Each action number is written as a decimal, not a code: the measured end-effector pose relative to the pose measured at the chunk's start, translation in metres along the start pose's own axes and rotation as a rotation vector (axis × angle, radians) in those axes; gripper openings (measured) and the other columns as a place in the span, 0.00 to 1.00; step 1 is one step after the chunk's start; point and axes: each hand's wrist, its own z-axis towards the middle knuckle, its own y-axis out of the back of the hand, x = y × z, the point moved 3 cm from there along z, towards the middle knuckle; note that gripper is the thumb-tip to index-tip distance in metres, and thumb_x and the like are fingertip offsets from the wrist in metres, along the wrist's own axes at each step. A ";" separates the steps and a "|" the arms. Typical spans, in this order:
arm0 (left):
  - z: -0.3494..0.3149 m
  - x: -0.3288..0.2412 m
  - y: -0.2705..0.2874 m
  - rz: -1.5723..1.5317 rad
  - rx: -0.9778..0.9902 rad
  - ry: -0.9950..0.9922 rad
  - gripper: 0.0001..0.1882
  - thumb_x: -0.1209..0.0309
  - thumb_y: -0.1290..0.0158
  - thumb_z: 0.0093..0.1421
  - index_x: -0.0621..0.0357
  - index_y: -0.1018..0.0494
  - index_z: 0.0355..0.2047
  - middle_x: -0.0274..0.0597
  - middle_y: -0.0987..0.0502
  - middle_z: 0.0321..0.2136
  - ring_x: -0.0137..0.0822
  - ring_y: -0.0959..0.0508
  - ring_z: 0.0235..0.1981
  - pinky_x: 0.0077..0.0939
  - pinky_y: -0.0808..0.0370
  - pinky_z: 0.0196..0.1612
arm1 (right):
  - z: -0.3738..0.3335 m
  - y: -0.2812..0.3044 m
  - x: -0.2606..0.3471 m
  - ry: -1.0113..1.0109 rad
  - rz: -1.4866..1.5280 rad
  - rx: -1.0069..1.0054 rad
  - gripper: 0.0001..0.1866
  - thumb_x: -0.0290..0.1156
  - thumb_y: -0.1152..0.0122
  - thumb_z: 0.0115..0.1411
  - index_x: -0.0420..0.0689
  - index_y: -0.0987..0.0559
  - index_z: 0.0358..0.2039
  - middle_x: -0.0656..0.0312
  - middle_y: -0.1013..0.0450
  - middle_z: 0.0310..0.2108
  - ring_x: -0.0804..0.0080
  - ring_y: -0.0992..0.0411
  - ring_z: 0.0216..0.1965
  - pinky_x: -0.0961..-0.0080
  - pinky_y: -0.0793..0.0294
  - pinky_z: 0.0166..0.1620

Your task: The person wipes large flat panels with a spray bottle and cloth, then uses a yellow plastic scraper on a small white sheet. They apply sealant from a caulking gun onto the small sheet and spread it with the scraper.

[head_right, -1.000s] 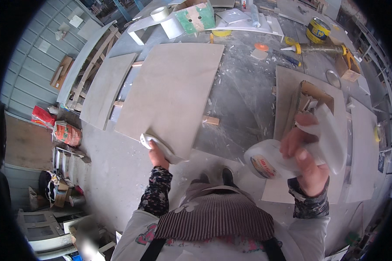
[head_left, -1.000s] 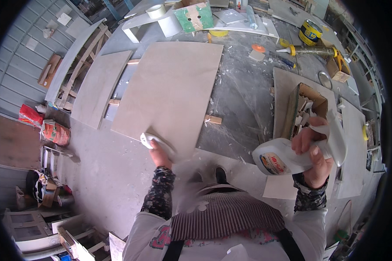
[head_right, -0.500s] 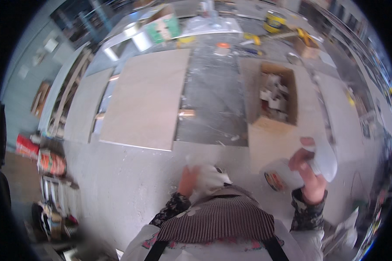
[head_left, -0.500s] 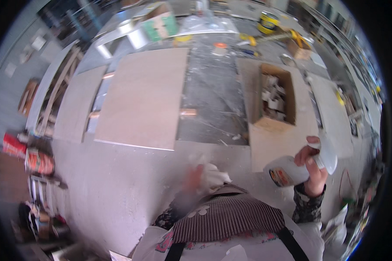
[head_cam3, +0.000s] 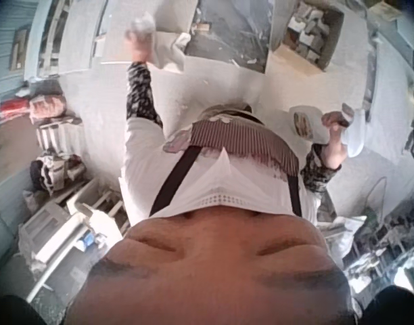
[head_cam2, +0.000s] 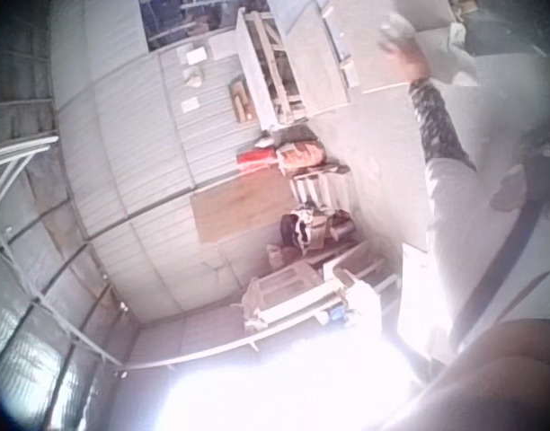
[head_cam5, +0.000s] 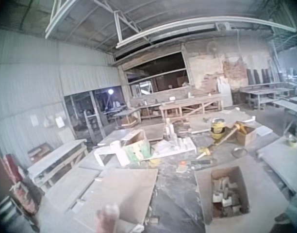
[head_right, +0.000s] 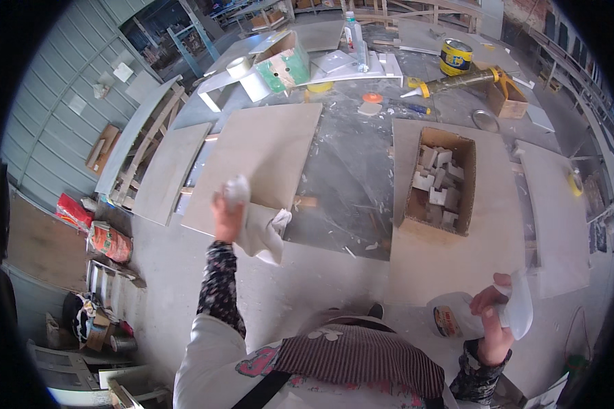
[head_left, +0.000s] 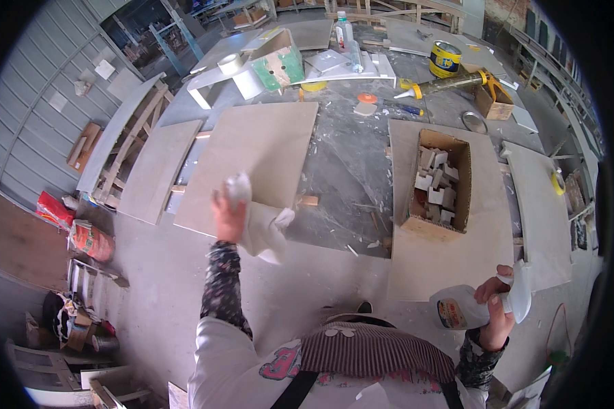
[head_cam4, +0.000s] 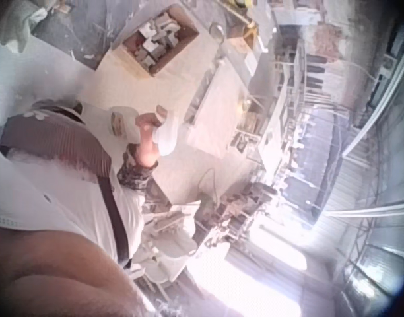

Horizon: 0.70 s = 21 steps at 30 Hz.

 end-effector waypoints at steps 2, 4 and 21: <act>-0.015 0.005 -0.054 0.655 0.537 0.146 0.40 0.44 0.53 0.62 0.51 0.47 0.68 0.59 0.50 0.67 0.63 0.50 0.67 0.57 0.46 0.65 | 0.001 0.006 -0.007 -0.004 0.009 -0.044 0.29 0.38 0.37 0.57 0.33 0.34 0.53 0.63 0.34 0.22 0.73 0.35 0.25 0.75 0.32 0.30; -0.024 -0.005 -0.075 0.745 0.411 -0.036 0.44 0.34 0.61 0.60 0.47 0.47 0.68 0.57 0.53 0.69 0.65 0.54 0.68 0.65 0.53 0.65 | 0.002 0.009 -0.011 -0.019 -0.010 -0.094 0.29 0.38 0.37 0.57 0.33 0.34 0.53 0.63 0.34 0.22 0.73 0.35 0.24 0.76 0.33 0.30; 0.262 -0.041 -0.263 0.247 0.411 -0.735 0.24 0.61 0.52 0.62 0.45 0.34 0.60 0.40 0.39 0.64 0.55 0.43 0.66 0.60 0.40 0.60 | 0.037 -0.166 -0.022 -0.066 -0.065 -0.231 0.25 0.35 0.45 0.62 0.37 0.36 0.57 0.63 0.38 0.27 0.74 0.38 0.31 0.75 0.39 0.36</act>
